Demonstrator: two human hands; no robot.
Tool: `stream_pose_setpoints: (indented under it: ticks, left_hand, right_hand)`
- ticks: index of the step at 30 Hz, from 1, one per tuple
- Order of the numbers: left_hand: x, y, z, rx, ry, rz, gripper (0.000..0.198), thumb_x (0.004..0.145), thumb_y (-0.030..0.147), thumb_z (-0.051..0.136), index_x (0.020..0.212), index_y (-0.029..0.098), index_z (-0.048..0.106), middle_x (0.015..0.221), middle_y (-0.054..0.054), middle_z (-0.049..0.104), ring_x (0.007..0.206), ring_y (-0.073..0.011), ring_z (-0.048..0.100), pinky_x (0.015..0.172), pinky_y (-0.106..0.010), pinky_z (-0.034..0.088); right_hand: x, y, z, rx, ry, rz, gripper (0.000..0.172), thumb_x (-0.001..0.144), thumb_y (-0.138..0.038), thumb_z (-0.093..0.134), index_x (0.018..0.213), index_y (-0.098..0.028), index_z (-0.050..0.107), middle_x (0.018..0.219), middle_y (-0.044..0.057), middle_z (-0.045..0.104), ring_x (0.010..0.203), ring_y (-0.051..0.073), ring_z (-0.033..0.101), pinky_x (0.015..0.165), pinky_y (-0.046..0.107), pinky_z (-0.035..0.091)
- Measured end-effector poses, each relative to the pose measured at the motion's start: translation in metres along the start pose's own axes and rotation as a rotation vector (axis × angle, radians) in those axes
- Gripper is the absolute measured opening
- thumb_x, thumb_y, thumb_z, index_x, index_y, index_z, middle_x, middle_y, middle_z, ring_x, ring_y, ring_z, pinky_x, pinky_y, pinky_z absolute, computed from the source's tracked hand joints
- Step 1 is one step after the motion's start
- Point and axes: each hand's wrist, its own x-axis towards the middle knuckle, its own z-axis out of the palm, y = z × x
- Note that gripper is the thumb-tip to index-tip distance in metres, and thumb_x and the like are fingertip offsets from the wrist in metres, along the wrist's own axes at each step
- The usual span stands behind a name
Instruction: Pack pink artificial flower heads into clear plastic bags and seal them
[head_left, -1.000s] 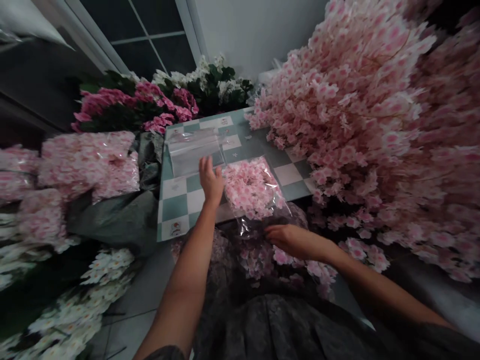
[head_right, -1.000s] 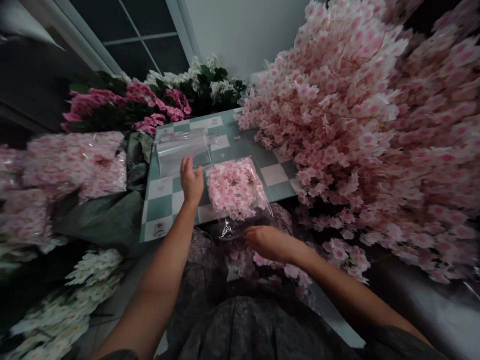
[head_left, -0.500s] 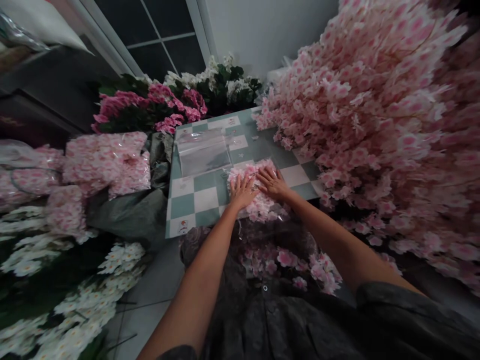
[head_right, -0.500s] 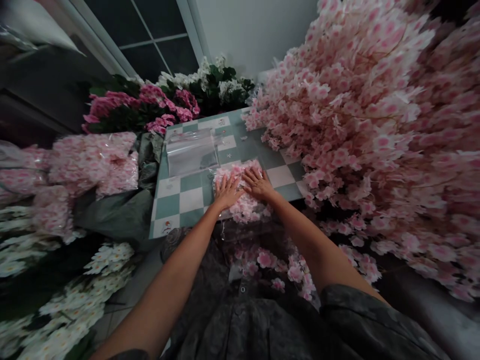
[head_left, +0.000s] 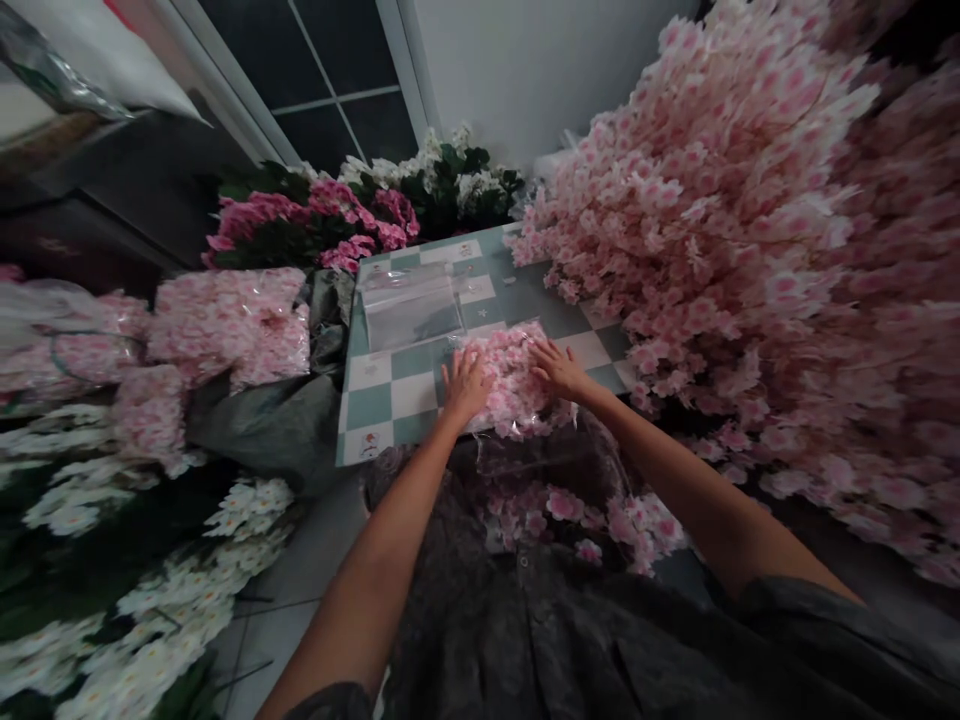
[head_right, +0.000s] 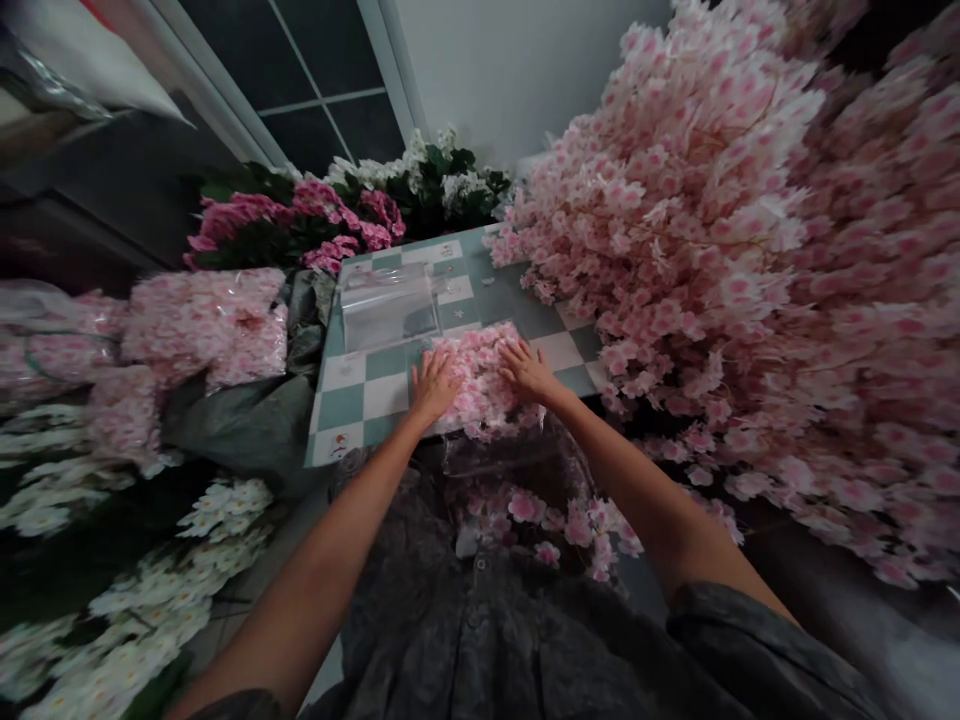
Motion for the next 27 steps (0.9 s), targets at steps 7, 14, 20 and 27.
stream_pose_setpoints:
  ticks: [7,14,20,27]
  left_hand:
    - [0.001,0.000,0.006,-0.054,-0.052,0.058,0.062,0.095,0.041,0.055,0.154,0.024,0.047,0.165,-0.012,0.036,0.158,-0.0329,0.019,0.126,-0.059,0.013]
    - [-0.046,-0.035,-0.009,-0.143,0.266,0.132,0.059,0.096,0.045,0.051,0.151,0.022,0.050,0.167,-0.012,0.032,0.158,-0.0301,0.019,0.128,-0.051,0.017]
    - [-0.028,-0.003,0.015,-0.098,-0.023,0.122,0.057,0.092,0.044,0.060,0.146,0.026,0.057,0.161,-0.011,0.044,0.157,-0.0322,0.022,0.128,-0.056,0.010]
    - [-0.063,-0.027,-0.009,-0.551,0.568,-0.133,0.052,0.100,0.045,0.047,0.146,0.020,0.049,0.148,-0.016,0.055,0.139,-0.0262,0.051,0.119,-0.043,0.038]
  right_hand:
    - [0.008,0.001,-0.007,0.024,0.043,-0.156,0.053,0.103,-0.029,0.038,0.152,-0.011,0.048,0.163,0.014,0.039,0.155,0.027,0.026,0.127,0.052,0.021]
    - [-0.062,0.051,-0.001,0.209,0.151,-0.001,0.057,0.103,-0.035,0.033,0.154,-0.012,0.045,0.151,0.016,0.054,0.140,0.028,0.051,0.117,0.048,0.041]
    - [-0.036,0.026,0.006,0.016,0.013,-0.122,0.053,0.102,-0.034,0.046,0.153,-0.021,0.048,0.165,0.011,0.036,0.154,0.036,0.027,0.121,0.059,0.030]
    - [-0.046,0.017,-0.004,0.096,0.261,0.018,0.061,0.102,-0.033,0.040,0.159,-0.012,0.035,0.165,0.019,0.031,0.154,0.032,0.026,0.124,0.054,0.027]
